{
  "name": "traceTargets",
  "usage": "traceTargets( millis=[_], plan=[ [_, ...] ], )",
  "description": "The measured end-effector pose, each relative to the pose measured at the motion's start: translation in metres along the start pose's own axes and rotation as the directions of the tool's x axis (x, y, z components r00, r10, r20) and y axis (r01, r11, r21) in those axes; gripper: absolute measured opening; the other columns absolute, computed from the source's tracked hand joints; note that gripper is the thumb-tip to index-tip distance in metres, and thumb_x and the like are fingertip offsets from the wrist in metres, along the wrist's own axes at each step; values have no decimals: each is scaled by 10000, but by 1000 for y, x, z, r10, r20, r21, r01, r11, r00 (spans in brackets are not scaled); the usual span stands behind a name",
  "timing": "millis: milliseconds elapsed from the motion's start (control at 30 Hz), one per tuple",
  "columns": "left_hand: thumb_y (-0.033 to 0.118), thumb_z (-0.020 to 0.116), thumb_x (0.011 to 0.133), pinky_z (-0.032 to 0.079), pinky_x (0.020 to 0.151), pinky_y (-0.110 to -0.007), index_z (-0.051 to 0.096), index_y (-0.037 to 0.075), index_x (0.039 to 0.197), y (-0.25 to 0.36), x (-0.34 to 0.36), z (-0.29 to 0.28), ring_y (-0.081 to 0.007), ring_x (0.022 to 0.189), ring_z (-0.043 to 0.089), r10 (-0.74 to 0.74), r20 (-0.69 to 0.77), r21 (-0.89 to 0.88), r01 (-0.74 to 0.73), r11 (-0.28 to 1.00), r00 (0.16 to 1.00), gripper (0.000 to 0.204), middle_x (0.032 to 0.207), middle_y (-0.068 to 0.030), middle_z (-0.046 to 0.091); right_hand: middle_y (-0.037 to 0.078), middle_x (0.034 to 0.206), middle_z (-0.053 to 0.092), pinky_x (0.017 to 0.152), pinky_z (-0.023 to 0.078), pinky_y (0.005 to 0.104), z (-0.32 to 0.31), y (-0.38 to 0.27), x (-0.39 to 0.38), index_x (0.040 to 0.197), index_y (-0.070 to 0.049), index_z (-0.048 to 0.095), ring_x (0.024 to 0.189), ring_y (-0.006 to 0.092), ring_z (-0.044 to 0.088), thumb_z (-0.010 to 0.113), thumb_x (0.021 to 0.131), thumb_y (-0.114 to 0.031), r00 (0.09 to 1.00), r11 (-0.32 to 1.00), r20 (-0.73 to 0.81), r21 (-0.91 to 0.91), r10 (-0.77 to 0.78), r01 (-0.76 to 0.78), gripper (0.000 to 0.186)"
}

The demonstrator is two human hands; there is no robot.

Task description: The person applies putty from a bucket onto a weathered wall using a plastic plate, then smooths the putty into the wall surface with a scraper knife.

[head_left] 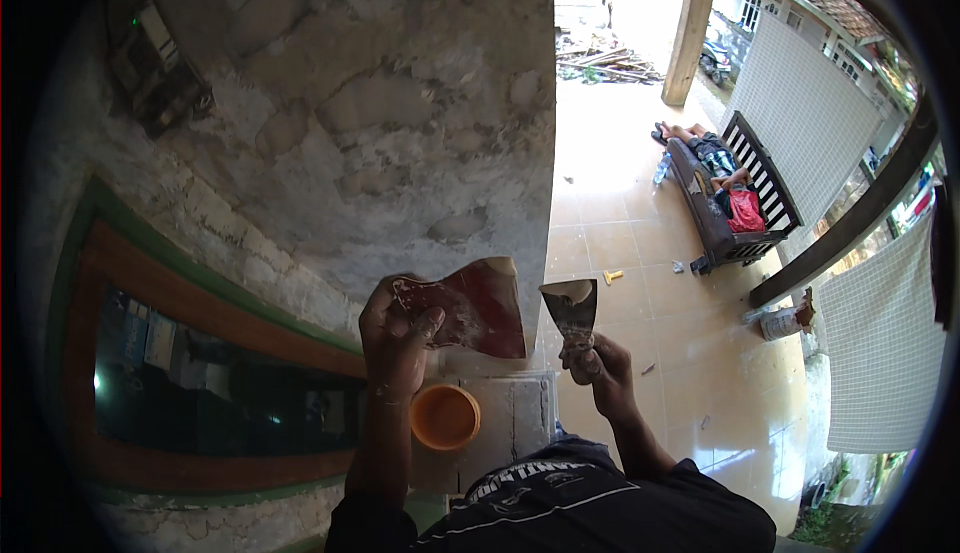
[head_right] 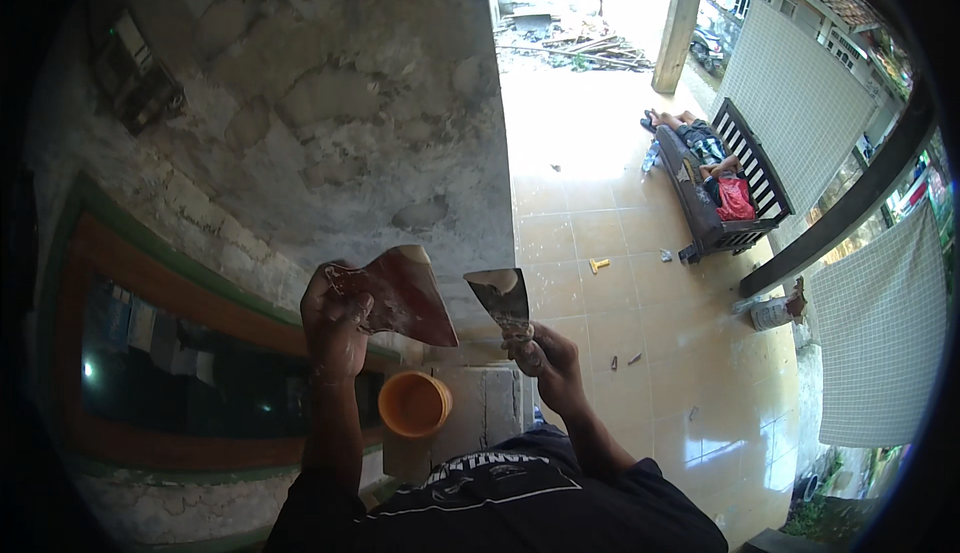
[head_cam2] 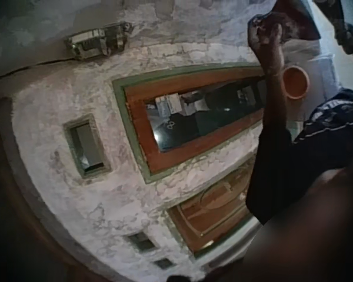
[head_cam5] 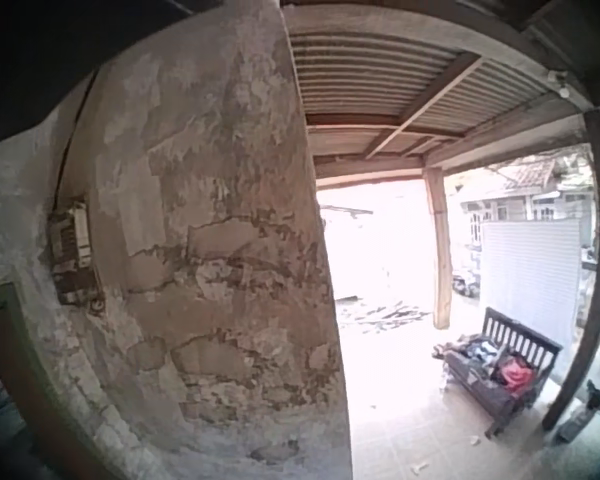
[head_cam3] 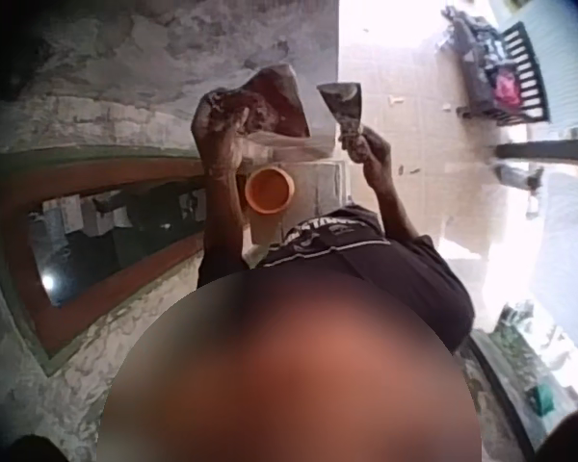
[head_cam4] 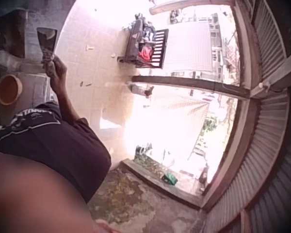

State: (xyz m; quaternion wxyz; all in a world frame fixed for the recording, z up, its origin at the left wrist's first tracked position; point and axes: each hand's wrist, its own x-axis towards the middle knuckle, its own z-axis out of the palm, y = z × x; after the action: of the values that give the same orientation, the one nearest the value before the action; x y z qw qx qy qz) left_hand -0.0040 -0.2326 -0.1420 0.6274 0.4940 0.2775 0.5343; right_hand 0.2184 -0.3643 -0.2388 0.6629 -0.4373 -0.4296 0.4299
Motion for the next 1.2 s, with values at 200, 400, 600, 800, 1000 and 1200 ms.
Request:
traceTargets(
  millis=[200, 400, 600, 800, 1000, 1200],
  plan=[
    [-68, 635, 790, 450, 726, -205, 532, -16, 1001, 32, 44, 38, -89, 848, 554, 306, -89, 199, -285, 938, 948, 241, 993, -55, 581, 50, 849, 639, 641, 439, 218, -14, 6, -4, 1029, 22, 598, 725, 83, 558, 531, 930, -319, 993, 998, -99, 21, 63, -62, 361],
    [-44, 551, 843, 430, 753, -206, 616, -31, 929, 29, 66, 27, -89, 872, 535, 389, 60, 351, -384, 854, 919, 108, 971, -62, 600, 2, 781, 601, 505, 337, 157, -16, 11, -6, 1058, 33, 593, 585, 7, 446, 531, 940, -283, 994, 999, -103, 32, 46, -43, 343],
    [0, 441, 791, 448, 975, -363, 325, -100, 1350, 36, 90, 35, -243, 1173, 516, 156, 424, -245, -53, 968, 892, 579, 1284, -193, 481, -27, 695, 531, 471, 297, 162, -19, 12, -4, 1021, 37, 596, 530, -1, 396, 536, 937, -304, 992, 995, -105, 75, 70, -62, 356],
    [43, 546, 834, 431, 1003, -366, 377, -91, 1323, 60, 120, 49, -232, 1179, 509, 248, 443, 199, -364, 910, 862, 534, 1293, -173, 481, -31, 687, 518, 468, 294, 165, -19, 10, -1, 1011, 40, 594, 528, 3, 396, 535, 937, -319, 990, 992, -108, 101, 91, -80, 372],
    [95, 557, 892, 526, 778, -274, 524, -55, 1214, 58, 146, 54, -158, 926, 615, 350, 256, 257, -412, 874, 901, 356, 1043, -132, 614, -32, 685, 515, 466, 284, 163, -22, 14, 0, 1003, 38, 589, 523, 4, 390, 535, 936, -340, 985, 987, -124, 119, 122, -107, 387],
    [252, 527, 932, 386, 428, -280, 544, 1, 866, 38, 174, 63, -115, 487, 465, 212, 222, 92, -237, 967, 952, 260, 606, -59, 523, -35, 682, 509, 465, 281, 165, -21, 13, 2, 1001, 37, 588, 523, 4, 389, 536, 934, -350, 984, 990, -139, 102, 113, -99, 396]
  ],
)
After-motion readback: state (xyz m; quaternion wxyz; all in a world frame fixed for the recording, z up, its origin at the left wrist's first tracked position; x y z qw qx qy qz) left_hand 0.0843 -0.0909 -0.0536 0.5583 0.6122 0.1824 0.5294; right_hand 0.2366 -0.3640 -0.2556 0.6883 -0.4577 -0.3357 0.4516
